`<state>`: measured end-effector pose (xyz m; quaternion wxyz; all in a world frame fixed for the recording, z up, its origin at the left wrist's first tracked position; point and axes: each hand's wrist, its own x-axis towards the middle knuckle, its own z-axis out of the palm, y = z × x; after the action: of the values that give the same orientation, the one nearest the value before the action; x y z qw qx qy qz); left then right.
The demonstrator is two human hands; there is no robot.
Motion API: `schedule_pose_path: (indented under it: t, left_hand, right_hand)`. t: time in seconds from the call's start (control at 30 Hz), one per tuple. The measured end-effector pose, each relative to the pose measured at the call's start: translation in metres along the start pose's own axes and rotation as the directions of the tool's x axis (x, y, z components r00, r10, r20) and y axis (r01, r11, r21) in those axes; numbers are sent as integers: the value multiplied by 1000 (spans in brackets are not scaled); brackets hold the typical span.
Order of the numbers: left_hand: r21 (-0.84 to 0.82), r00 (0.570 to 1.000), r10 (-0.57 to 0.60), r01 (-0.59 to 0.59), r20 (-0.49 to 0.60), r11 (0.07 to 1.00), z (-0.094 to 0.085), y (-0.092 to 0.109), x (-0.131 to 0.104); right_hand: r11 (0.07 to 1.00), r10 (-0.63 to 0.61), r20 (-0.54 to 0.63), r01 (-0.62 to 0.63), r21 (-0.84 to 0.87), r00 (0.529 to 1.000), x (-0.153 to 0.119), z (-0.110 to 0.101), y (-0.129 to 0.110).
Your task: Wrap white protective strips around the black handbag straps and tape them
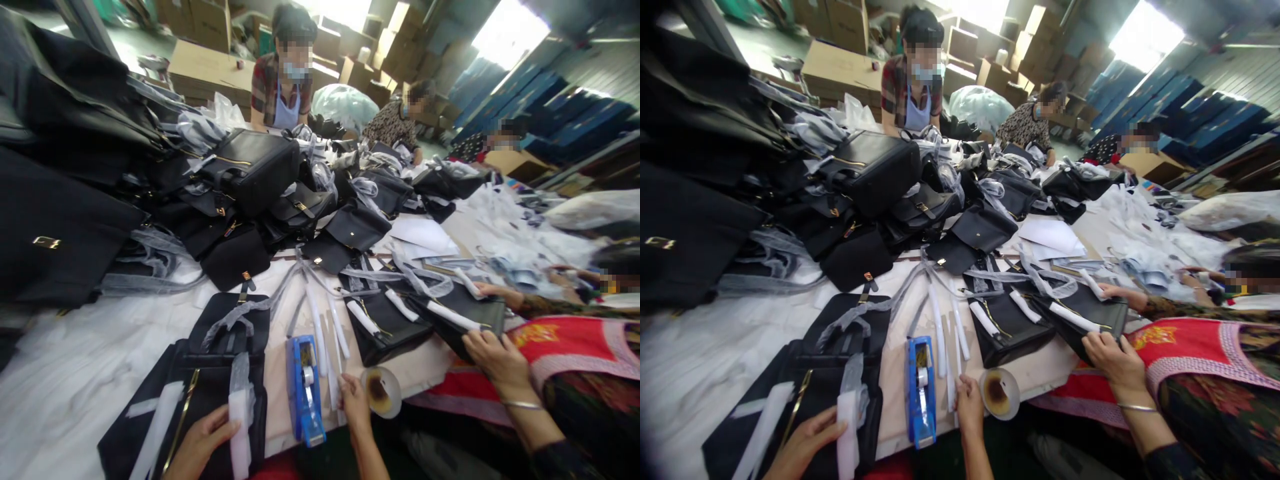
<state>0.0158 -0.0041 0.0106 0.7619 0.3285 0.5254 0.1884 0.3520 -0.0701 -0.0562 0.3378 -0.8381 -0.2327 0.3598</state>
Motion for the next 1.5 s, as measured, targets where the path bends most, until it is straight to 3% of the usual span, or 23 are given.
schedule_pose_path:
  t: [0.13, 0.27, 0.63, 0.9, 1.13, 1.33, 1.5]
  left_hand:
    - [-12, 1000, -4, 4, -9, 1000, -2, -3, 3]
    - [-19, 1000, -2, 2, 2, 1000, -3, -6, 5]
    - [-26, 999, 34, -33, 17, 999, -6, -8, 5]
    - [-19, 1000, 11, -11, -18, 1000, -2, -2, 1]
    - [-15, 1000, 26, -26, -4, 1000, -2, 0, 3]
    - [-58, 999, 38, -36, 29, 998, 0, 6, 1]
    - [-60, 1000, 29, -29, 8, 998, -1, 3, 2]
  right_hand:
    - [995, 26, 5, -26, 91, 1000, -1, 2, 3]
    - [997, 10, -37, -7, 78, 999, 1, -4, -2]
    - [971, -140, -62, 125, -205, 988, 9, -2, -27]
    - [843, -240, 53, 235, -483, 969, 33, 4, -60]
    - [668, -301, -27, 191, -719, 953, 20, -5, -62]
    - [570, -310, 81, 253, -782, 947, 18, -4, -54]
    - [555, -281, 56, 209, -805, 958, 8, -13, -67]
